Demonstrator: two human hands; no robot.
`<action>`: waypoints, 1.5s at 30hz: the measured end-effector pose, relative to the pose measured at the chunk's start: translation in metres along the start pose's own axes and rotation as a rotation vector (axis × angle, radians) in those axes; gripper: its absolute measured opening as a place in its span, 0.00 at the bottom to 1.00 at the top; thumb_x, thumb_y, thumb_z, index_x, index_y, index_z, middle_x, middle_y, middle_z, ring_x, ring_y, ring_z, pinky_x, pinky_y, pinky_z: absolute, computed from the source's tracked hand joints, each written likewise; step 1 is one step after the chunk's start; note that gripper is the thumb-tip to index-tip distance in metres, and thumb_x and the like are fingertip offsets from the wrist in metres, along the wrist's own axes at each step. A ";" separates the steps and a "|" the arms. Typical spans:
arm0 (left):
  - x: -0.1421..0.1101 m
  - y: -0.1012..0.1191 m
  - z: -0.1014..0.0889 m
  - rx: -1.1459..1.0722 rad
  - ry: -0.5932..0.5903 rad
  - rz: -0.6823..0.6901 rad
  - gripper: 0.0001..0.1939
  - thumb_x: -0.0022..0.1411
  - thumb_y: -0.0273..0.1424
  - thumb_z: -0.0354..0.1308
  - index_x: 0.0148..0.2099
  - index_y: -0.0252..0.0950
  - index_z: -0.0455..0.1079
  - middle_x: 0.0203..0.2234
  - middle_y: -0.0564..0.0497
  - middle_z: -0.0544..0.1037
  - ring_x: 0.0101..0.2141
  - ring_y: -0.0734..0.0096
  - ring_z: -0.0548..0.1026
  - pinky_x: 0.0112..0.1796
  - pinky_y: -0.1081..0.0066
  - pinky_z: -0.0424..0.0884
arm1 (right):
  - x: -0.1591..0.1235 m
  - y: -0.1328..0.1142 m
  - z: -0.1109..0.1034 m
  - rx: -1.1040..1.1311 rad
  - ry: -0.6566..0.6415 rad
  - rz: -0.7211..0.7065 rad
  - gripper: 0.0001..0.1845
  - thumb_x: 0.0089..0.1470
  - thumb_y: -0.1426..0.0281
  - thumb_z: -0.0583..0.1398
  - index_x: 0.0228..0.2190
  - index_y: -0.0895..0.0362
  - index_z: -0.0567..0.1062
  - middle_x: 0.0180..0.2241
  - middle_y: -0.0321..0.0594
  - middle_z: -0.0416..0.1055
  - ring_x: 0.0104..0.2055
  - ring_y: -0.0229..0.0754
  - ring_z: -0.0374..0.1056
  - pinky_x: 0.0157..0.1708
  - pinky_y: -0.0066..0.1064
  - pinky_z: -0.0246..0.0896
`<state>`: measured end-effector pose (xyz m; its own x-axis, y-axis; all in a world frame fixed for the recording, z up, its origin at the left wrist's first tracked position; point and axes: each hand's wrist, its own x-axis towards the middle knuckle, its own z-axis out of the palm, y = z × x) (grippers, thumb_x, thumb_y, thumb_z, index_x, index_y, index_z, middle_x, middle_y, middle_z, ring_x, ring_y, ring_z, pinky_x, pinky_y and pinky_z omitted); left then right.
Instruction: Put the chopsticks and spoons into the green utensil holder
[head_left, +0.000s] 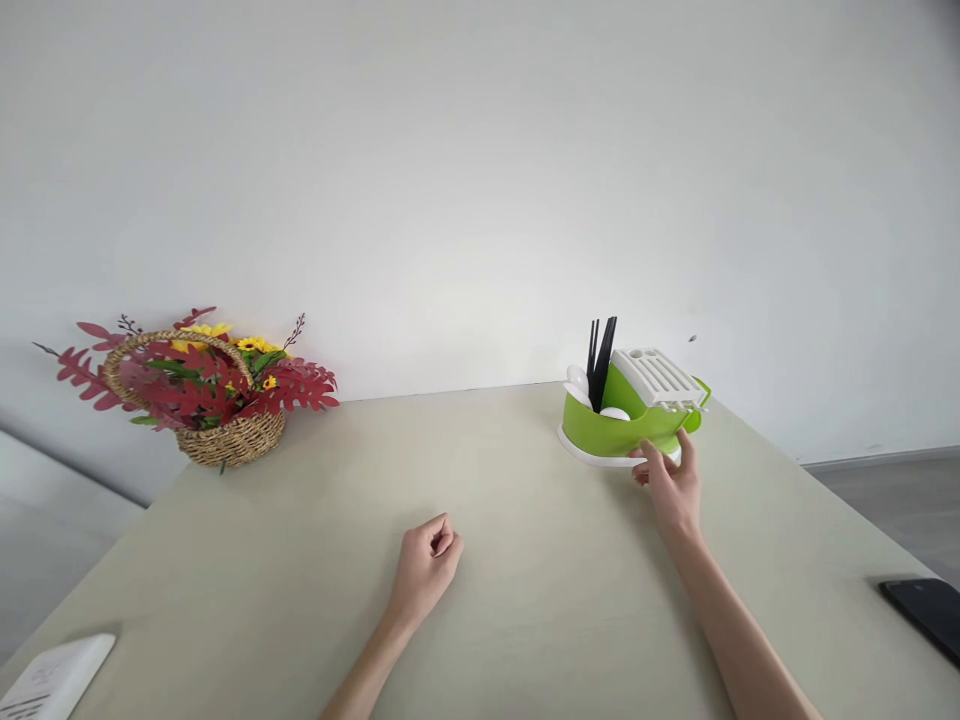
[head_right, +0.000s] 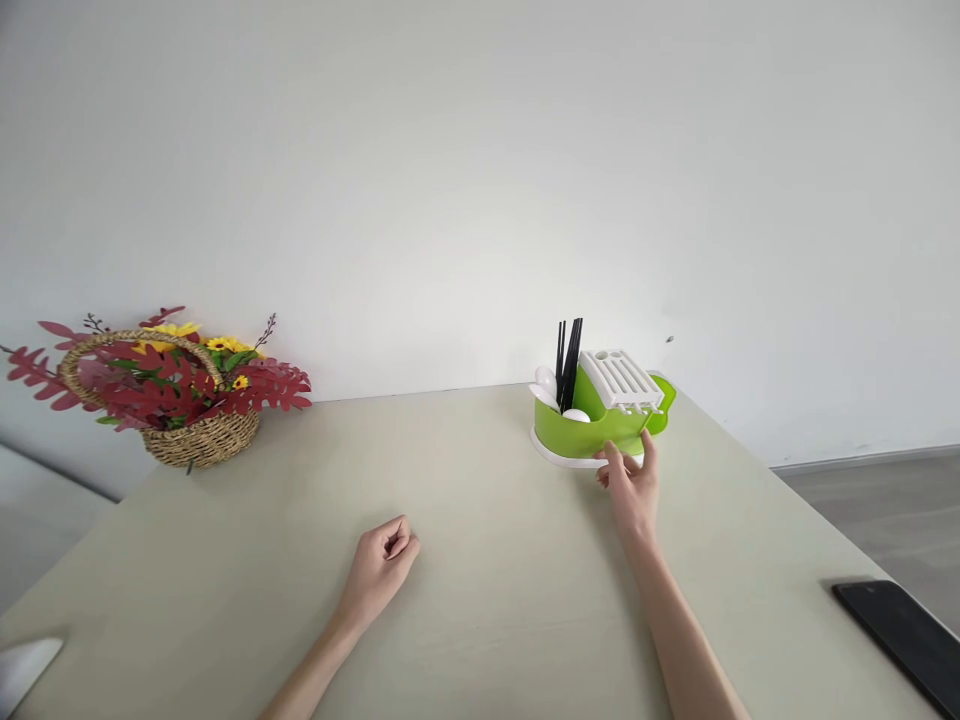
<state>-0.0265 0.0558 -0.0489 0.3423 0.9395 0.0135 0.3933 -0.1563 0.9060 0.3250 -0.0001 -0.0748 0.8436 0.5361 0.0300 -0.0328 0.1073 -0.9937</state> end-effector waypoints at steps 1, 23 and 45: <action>0.000 0.000 0.000 -0.002 -0.001 0.002 0.16 0.51 0.31 0.52 0.25 0.41 0.43 0.19 0.60 0.47 0.23 0.76 0.45 0.24 0.73 0.44 | -0.001 0.001 -0.001 -0.098 0.019 -0.023 0.49 0.54 0.54 0.65 0.70 0.51 0.55 0.33 0.34 0.78 0.26 0.39 0.67 0.30 0.34 0.64; 0.000 0.000 0.001 -0.006 -0.004 0.004 0.16 0.52 0.31 0.52 0.25 0.41 0.43 0.19 0.60 0.46 0.23 0.76 0.45 0.24 0.73 0.44 | 0.005 0.026 -0.004 -0.596 0.150 -0.400 0.39 0.54 0.58 0.58 0.65 0.55 0.64 0.69 0.54 0.59 0.69 0.62 0.56 0.63 0.55 0.53; -0.001 0.002 0.002 0.000 0.000 -0.007 0.16 0.51 0.31 0.52 0.25 0.41 0.43 0.19 0.60 0.46 0.23 0.76 0.46 0.24 0.73 0.44 | -0.059 0.020 0.046 -0.692 -0.094 -0.721 0.18 0.61 0.62 0.58 0.52 0.50 0.73 0.69 0.50 0.56 0.68 0.61 0.57 0.59 0.57 0.59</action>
<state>-0.0242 0.0543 -0.0481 0.3397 0.9405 0.0072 0.3954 -0.1497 0.9062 0.2496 0.0087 -0.0912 0.4925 0.6017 0.6288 0.8136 -0.0617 -0.5782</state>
